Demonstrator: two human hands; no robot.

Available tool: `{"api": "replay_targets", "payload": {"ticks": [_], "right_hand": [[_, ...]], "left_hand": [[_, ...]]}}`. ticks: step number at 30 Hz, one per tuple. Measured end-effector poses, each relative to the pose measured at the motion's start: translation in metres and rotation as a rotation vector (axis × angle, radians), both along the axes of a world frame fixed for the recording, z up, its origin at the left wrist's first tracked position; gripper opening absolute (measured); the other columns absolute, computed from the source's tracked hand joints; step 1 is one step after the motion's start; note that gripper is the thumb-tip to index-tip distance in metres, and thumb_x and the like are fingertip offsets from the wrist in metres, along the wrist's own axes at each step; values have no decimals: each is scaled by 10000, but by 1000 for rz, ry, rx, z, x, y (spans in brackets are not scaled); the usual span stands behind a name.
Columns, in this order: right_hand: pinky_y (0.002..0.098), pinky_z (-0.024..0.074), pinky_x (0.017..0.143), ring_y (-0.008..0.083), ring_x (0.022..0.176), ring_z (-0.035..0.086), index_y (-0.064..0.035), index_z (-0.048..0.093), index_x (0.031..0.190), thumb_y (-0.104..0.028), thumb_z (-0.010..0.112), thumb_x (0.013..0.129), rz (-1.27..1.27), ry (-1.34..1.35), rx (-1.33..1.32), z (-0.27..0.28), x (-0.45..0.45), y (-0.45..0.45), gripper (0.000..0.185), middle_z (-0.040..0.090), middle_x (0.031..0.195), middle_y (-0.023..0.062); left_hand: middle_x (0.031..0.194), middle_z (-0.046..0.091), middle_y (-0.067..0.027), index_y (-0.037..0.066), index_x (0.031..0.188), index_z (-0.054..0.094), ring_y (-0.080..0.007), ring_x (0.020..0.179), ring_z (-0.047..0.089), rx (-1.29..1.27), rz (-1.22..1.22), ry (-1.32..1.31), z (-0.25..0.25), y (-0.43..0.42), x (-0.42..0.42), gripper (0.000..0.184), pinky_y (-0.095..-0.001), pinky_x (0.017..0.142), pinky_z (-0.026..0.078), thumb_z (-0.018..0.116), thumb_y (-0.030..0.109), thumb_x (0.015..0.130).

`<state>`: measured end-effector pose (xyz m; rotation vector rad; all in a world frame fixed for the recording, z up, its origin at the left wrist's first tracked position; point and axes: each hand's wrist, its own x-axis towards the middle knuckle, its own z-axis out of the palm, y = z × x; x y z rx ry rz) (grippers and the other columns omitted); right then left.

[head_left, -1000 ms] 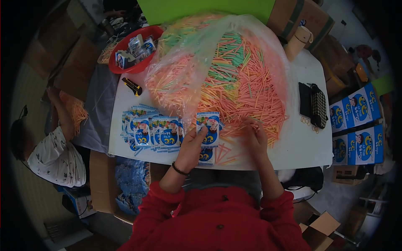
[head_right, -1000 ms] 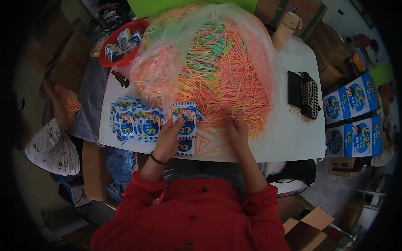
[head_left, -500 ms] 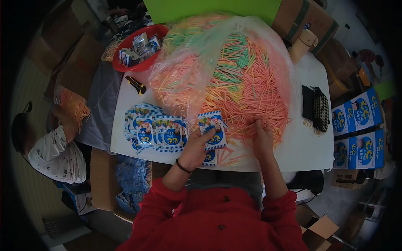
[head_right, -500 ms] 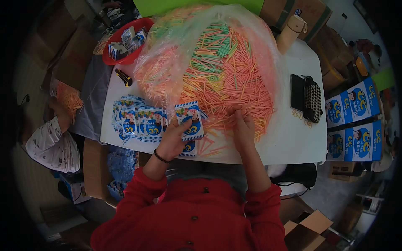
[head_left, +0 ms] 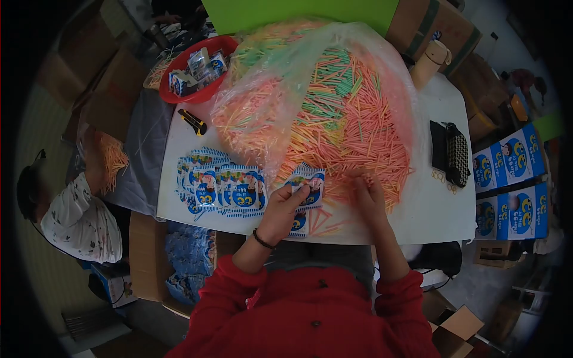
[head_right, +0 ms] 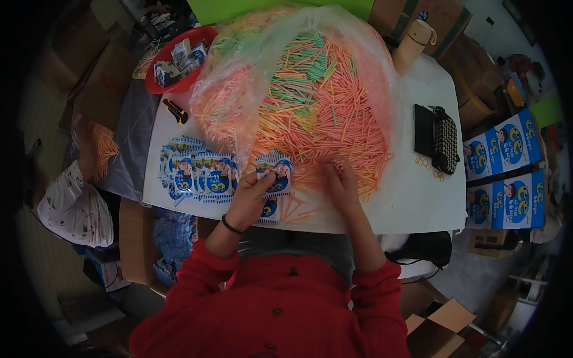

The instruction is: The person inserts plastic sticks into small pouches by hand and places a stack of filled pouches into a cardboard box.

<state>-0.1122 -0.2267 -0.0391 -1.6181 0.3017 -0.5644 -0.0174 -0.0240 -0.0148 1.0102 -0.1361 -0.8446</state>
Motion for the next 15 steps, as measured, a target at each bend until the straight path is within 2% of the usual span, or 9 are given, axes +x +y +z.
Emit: {"api": "replay_targets", "payload": {"ticks": [1, 2, 4, 8, 10, 11, 13, 15], "right_hand": [[276, 470, 811, 119, 882, 574, -41, 551, 1057, -119, 461, 998, -66, 3, 206, -2, 1, -2, 133, 607, 984, 56], [276, 470, 811, 119, 882, 574, -41, 551, 1057, -119, 461, 998, -61, 7, 211, -5, 0, -3, 133, 607, 984, 56], [273, 468, 833, 116, 872, 567, -79, 538, 1077, -129, 469, 999, -149, -184, 612, 6, 4, -2, 116, 596, 986, 32], [261, 465, 826, 113, 868, 567, -88, 513, 1106, -135, 478, 994, -43, -269, 653, 32, 8, 20, 126, 586, 975, 25], [214, 452, 682, 88, 796, 564, -88, 488, 1117, -104, 477, 987, -27, -136, 549, 44, 11, 31, 131, 566, 941, 10], [214, 452, 682, 88, 796, 564, -88, 488, 1117, -104, 477, 987, -30, -138, 546, 44, 10, 34, 131, 566, 941, 10], [215, 441, 607, 78, 745, 556, -91, 482, 1121, -91, 473, 985, -12, 15, 516, 44, 5, 40, 137, 570, 932, 11], [216, 436, 586, 76, 727, 552, -94, 485, 1116, -110, 469, 991, -38, 26, 498, 42, 5, 45, 127, 569, 912, 13]], "left_hand": [[969, 690, -32, 12, 1074, 663, -86, 849, 643, 7, -20, 20, 1, 0, -1, 209, -229, 766, 507, 598, 164, 947], [969, 690, -32, 12, 1074, 663, -86, 849, 643, 12, -14, 23, -1, 2, -3, 209, -229, 766, 507, 598, 164, 947], [1086, 664, -73, 10, 1163, 599, -157, 963, 650, -91, -255, 127, -3, 3, -3, 285, -307, 843, 531, 550, 217, 973], [1116, 647, -57, 58, 1192, 579, -167, 1017, 630, -34, -299, 206, 0, -11, -21, 288, -372, 875, 533, 523, 253, 987], [1065, 650, 13, 147, 1160, 601, -137, 970, 631, -13, -207, 441, 14, -18, -28, 230, -413, 842, 534, 555, 272, 973], [1065, 650, 13, 147, 1160, 601, -137, 970, 631, -16, -211, 440, 14, -20, -29, 230, -413, 842, 534, 555, 272, 973], [1108, 632, 33, 196, 1197, 577, -134, 1012, 610, -29, -207, 441, 14, -22, -30, 248, -470, 854, 526, 544, 302, 976], [1123, 630, 17, 176, 1209, 567, -152, 1026, 612, -24, -184, 441, 15, -21, -31, 265, -486, 862, 524, 529, 304, 981]]}}
